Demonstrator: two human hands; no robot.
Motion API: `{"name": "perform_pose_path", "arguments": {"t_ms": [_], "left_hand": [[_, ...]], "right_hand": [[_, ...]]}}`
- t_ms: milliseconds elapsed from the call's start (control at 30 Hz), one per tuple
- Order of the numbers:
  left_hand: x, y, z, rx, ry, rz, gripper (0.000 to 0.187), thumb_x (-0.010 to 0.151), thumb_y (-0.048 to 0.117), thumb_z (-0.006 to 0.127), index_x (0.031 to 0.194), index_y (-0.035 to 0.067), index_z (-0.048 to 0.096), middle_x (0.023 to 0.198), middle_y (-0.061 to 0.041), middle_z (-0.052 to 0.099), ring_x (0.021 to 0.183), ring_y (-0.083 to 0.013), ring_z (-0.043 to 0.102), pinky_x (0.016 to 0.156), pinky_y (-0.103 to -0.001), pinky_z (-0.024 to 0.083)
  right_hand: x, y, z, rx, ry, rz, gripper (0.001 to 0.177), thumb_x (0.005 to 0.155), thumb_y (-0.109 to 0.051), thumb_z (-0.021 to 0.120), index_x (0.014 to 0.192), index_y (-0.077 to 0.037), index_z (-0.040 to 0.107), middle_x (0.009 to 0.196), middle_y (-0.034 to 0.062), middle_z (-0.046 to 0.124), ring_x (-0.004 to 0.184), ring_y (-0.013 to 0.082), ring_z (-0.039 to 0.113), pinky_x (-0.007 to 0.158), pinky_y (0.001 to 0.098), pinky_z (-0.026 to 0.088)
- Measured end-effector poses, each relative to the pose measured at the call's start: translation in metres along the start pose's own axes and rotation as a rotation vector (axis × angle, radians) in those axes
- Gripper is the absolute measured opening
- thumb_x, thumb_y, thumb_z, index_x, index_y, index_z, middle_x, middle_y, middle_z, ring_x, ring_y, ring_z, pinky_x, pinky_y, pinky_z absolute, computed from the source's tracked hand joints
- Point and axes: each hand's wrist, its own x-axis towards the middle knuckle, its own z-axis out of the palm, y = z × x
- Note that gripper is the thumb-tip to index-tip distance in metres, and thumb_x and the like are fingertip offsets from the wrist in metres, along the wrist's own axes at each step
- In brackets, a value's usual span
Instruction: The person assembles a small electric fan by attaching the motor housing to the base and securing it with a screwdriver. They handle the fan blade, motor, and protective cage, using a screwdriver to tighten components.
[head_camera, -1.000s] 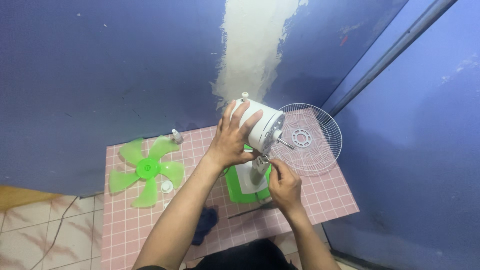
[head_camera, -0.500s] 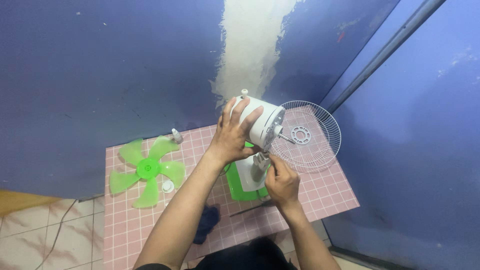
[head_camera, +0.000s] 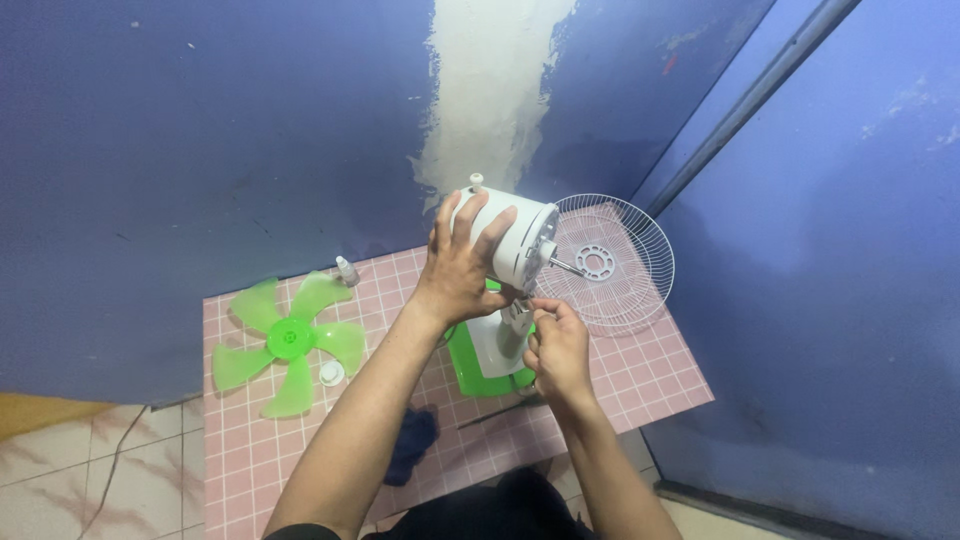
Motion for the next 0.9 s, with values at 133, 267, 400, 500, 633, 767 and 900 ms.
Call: {"name": "perform_pose_path", "arguments": {"t_ms": [133, 267, 400, 500, 633, 767, 900], "left_hand": [[-0.001, 0.004, -0.001, 0.019, 0.006, -0.008, 0.123, 0.046, 0.044, 0.098, 0.152, 0.027, 0.035, 0.15, -0.02, 0.032, 0.144, -0.0509, 0.022, 0.112, -0.066, 0.033], [0.0, 0.004, -0.002, 0.077, 0.026, -0.001, 0.121, 0.048, 0.043, 0.097, 0.152, 0.028, 0.037, 0.151, -0.019, 0.033, 0.143, -0.0498, 0.024, 0.111, -0.066, 0.034], [-0.001, -0.002, -0.003, 0.046, 0.001, -0.005, 0.117, 0.05, 0.042, 0.098, 0.151, 0.03, 0.039, 0.15, -0.016, 0.034, 0.144, -0.0475, 0.026, 0.111, -0.063, 0.037], [0.0, -0.004, -0.003, 0.041, -0.016, -0.006, 0.116, 0.05, 0.038, 0.097, 0.15, 0.031, 0.04, 0.15, -0.014, 0.034, 0.144, -0.0464, 0.026, 0.113, -0.062, 0.038], [0.003, -0.006, -0.003, 0.041, 0.001, 0.01, 0.115, 0.05, 0.038, 0.098, 0.15, 0.031, 0.04, 0.149, -0.013, 0.035, 0.143, -0.0458, 0.027, 0.114, -0.062, 0.038], [0.001, -0.001, 0.0, 0.072, -0.011, -0.035, 0.115, 0.05, 0.04, 0.098, 0.149, 0.032, 0.04, 0.148, -0.014, 0.035, 0.141, -0.0459, 0.026, 0.108, -0.064, 0.038], [-0.002, 0.002, 0.001, 0.087, 0.015, -0.056, 0.116, 0.05, 0.041, 0.098, 0.15, 0.034, 0.039, 0.149, -0.014, 0.035, 0.142, -0.0445, 0.025, 0.106, -0.063, 0.038]], "right_hand": [[0.004, -0.001, 0.003, -0.064, 0.019, -0.018, 0.013, 0.099, -0.007, 0.049, 0.109, -0.002, 0.056, 0.057, -0.0047, 0.041, 0.038, 0.0023, 0.028, 0.033, 0.0239, 0.021], [0.009, -0.004, 0.005, -0.163, 0.029, -0.051, 0.013, 0.1, -0.009, 0.05, 0.108, -0.003, 0.057, 0.057, -0.0042, 0.045, 0.039, 0.0031, 0.032, 0.033, 0.0244, 0.023], [0.017, -0.025, -0.005, -0.359, -0.041, 0.017, 0.014, 0.098, -0.008, 0.054, 0.104, 0.0, 0.064, 0.059, -0.0041, 0.047, 0.04, 0.0041, 0.035, 0.035, 0.0249, 0.025], [0.026, -0.046, -0.01, -0.464, -0.11, 0.093, 0.015, 0.097, -0.009, 0.056, 0.103, 0.0, 0.067, 0.058, -0.0038, 0.045, 0.04, 0.0049, 0.034, 0.036, 0.0249, 0.026], [0.027, -0.049, -0.007, -0.425, -0.128, 0.111, 0.011, 0.098, -0.009, 0.055, 0.102, -0.003, 0.063, 0.059, -0.0036, 0.044, 0.041, 0.0051, 0.033, 0.036, 0.0254, 0.026], [0.006, -0.012, 0.01, -0.294, -0.003, -0.034, 0.01, 0.099, -0.006, 0.046, 0.103, -0.006, 0.055, 0.066, -0.0014, 0.057, 0.042, 0.0055, 0.039, 0.034, 0.0267, 0.025], [0.001, 0.01, 0.024, -0.118, 0.068, -0.073, 0.011, 0.101, -0.007, 0.043, 0.109, -0.008, 0.051, 0.063, -0.0017, 0.045, 0.042, 0.0041, 0.032, 0.034, 0.0257, 0.024]]}}
